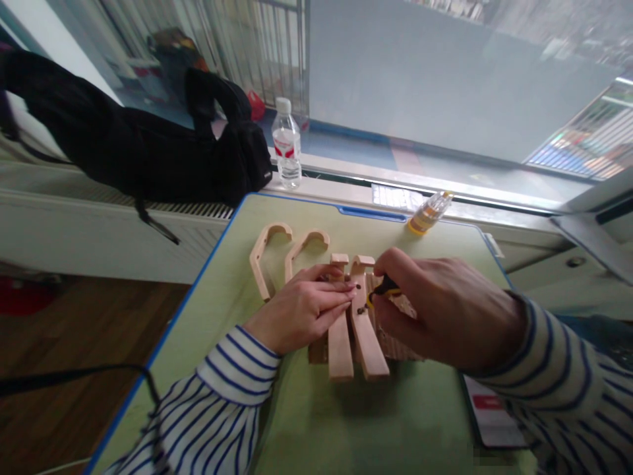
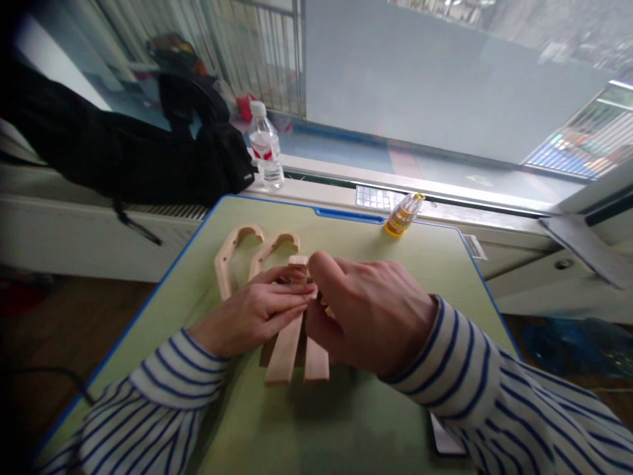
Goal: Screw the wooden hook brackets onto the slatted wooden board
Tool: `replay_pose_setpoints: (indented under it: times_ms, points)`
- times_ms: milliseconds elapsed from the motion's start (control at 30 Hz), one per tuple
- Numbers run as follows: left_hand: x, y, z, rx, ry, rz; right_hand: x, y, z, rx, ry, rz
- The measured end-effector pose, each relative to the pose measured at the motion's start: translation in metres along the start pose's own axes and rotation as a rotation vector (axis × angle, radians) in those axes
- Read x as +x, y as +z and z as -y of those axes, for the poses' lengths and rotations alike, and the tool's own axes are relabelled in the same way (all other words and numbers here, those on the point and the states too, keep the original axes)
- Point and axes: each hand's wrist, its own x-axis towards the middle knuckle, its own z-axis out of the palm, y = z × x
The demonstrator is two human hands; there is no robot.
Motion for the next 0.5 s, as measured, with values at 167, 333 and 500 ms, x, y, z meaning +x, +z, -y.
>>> replay_pose_setpoints:
  times_ms: [167,333,500]
  points:
    - [-0.002,0.004,0.003,-0.002,-0.002,-0.006,0.003,-0.014,-0.001,0.016,-0.071,0.096]
    - [-0.001,0.001,0.002,0.0,0.0,-0.002,0.008,-0.015,-0.006,0.085,-0.159,0.167]
    - [-0.001,0.0,0.001,-0.011,-0.008,0.017,0.007,-0.009,-0.01,0.101,-0.166,0.109]
